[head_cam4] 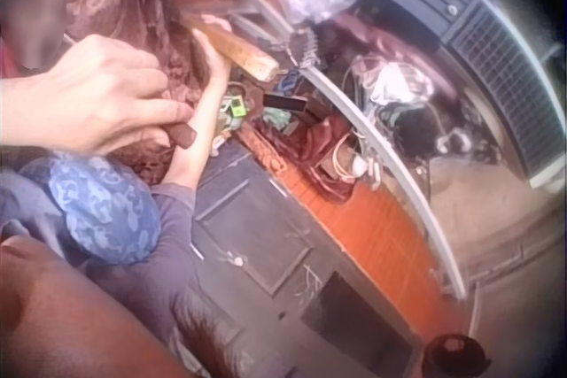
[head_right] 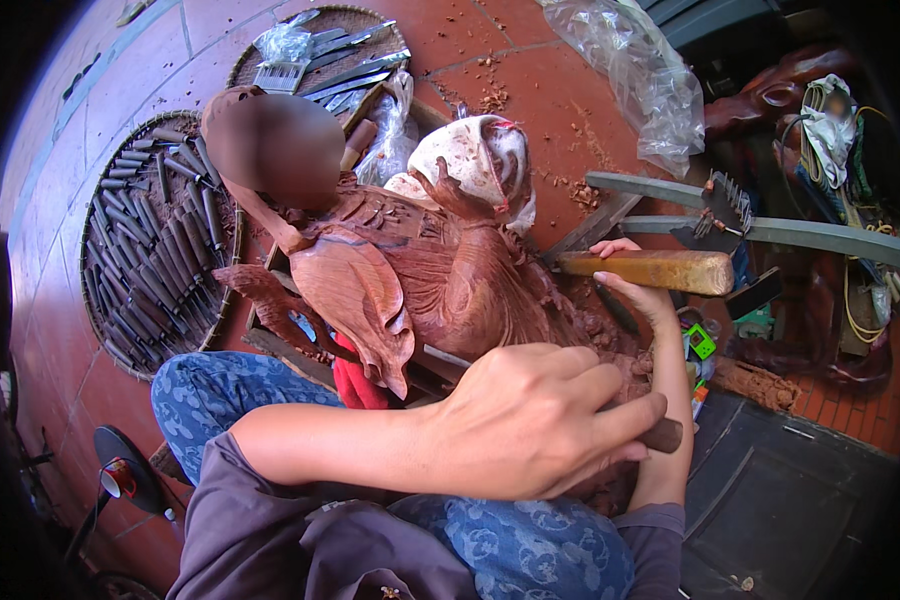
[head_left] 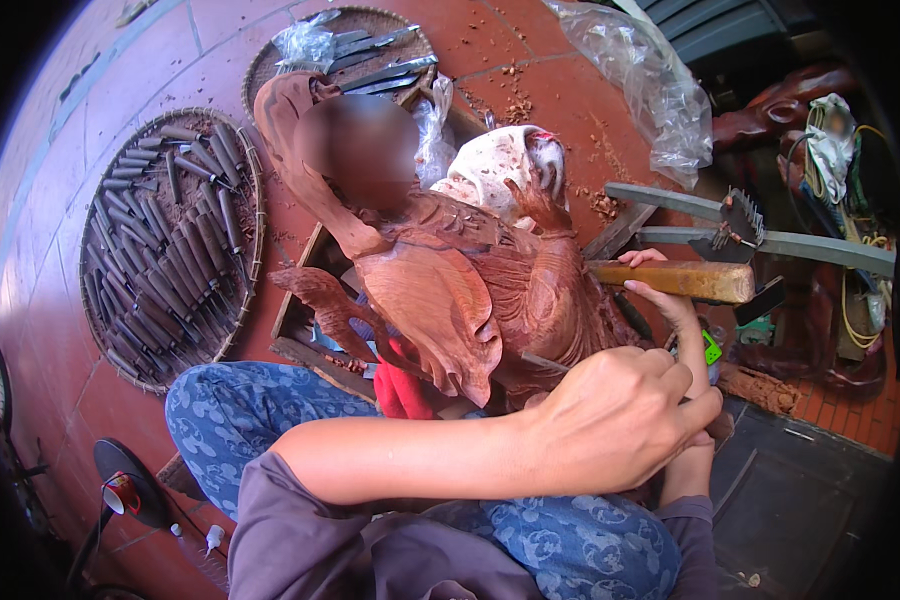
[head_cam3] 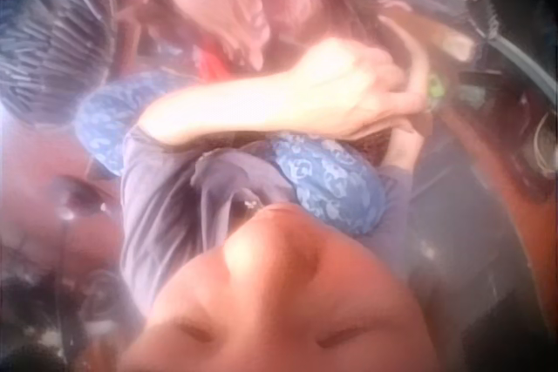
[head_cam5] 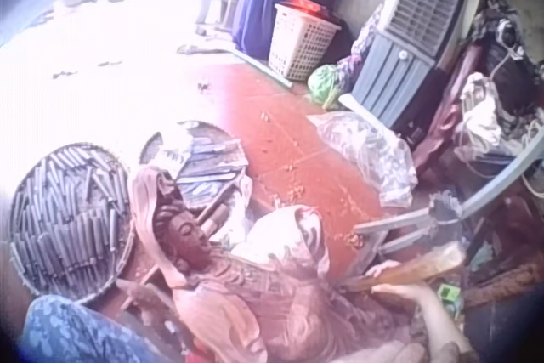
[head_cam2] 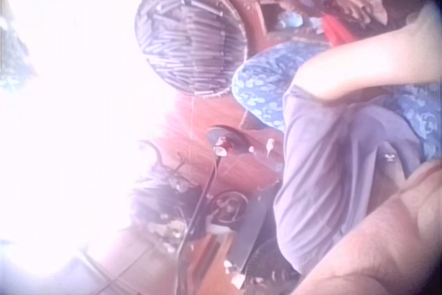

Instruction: The person carves a wooden statue of a reclining figure using a chisel and mallet. They repeatedly strike the chisel to shape the wood, occasionally switching chisels from a nearby tray and brushing away wood shavings.

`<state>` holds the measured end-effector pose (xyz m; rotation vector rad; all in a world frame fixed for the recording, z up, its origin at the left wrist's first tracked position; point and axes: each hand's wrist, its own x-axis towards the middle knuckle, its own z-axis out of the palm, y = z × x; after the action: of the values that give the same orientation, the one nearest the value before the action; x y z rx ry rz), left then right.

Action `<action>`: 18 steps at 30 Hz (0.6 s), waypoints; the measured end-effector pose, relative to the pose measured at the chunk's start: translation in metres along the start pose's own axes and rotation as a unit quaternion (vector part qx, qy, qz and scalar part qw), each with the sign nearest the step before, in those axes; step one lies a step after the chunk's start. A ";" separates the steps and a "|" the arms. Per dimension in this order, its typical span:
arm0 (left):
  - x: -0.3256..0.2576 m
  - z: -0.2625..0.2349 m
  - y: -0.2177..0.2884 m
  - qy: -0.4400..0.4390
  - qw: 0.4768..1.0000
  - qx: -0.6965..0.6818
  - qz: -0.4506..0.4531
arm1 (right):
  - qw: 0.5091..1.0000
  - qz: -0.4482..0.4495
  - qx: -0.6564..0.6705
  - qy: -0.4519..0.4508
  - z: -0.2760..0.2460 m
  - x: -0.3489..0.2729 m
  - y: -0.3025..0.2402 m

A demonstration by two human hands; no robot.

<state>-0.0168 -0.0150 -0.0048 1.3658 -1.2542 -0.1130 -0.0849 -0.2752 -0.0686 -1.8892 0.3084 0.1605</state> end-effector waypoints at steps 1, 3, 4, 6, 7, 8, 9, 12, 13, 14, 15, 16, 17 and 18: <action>0.000 0.001 -0.004 -0.003 1.000 0.003 -0.003 | 1.000 -0.009 -0.003 0.019 0.013 -0.006 -0.019; 0.000 0.001 -0.007 -0.017 0.999 0.026 -0.011 | 0.999 -0.010 -0.006 0.047 0.025 -0.013 -0.038; 0.002 0.000 -0.007 -0.017 0.999 0.029 -0.024 | 0.998 -0.029 -0.024 0.058 0.026 -0.017 -0.039; 0.004 -0.003 -0.007 -0.016 0.998 0.037 -0.044 | 0.990 -0.093 -0.073 0.076 0.033 -0.025 -0.038; 0.005 -0.004 -0.008 -0.014 0.998 0.041 -0.051 | 0.990 -0.096 -0.064 0.087 0.035 -0.025 -0.037; 0.006 -0.005 -0.009 -0.012 0.997 0.044 -0.058 | 0.989 -0.098 -0.054 0.097 0.037 -0.025 -0.037; 0.006 -0.005 -0.011 -0.001 0.997 0.050 -0.061 | 0.992 -0.057 -0.002 0.110 0.037 -0.020 -0.037; 0.005 -0.004 -0.013 0.012 0.996 0.061 -0.070 | 0.994 -0.038 0.069 0.077 0.032 -0.008 -0.036; 0.005 -0.006 -0.012 0.002 0.995 0.062 -0.072 | 0.995 -0.066 0.045 0.059 0.029 -0.008 -0.032; 0.005 -0.006 -0.012 -0.008 0.995 0.063 -0.075 | 0.994 -0.094 0.022 0.041 0.026 -0.009 -0.028; 0.005 -0.006 -0.012 -0.011 0.996 0.055 -0.070 | 0.989 -0.140 -0.035 0.026 0.022 -0.010 -0.018; 0.004 -0.005 -0.013 -0.015 0.997 0.048 -0.064 | 0.986 -0.151 -0.062 0.019 0.018 -0.013 -0.013; 0.004 -0.004 -0.014 -0.018 0.997 0.040 -0.058 | 0.983 -0.161 -0.089 0.012 0.013 -0.015 -0.008; 0.002 -0.003 -0.015 -0.016 0.997 0.041 -0.057 | 0.987 -0.139 -0.083 0.012 0.013 -0.013 -0.008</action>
<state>-0.0049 -0.0193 -0.0142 1.5118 -1.2194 -0.1645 -0.0943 -0.2591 -0.0627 -2.0777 0.0448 -0.0263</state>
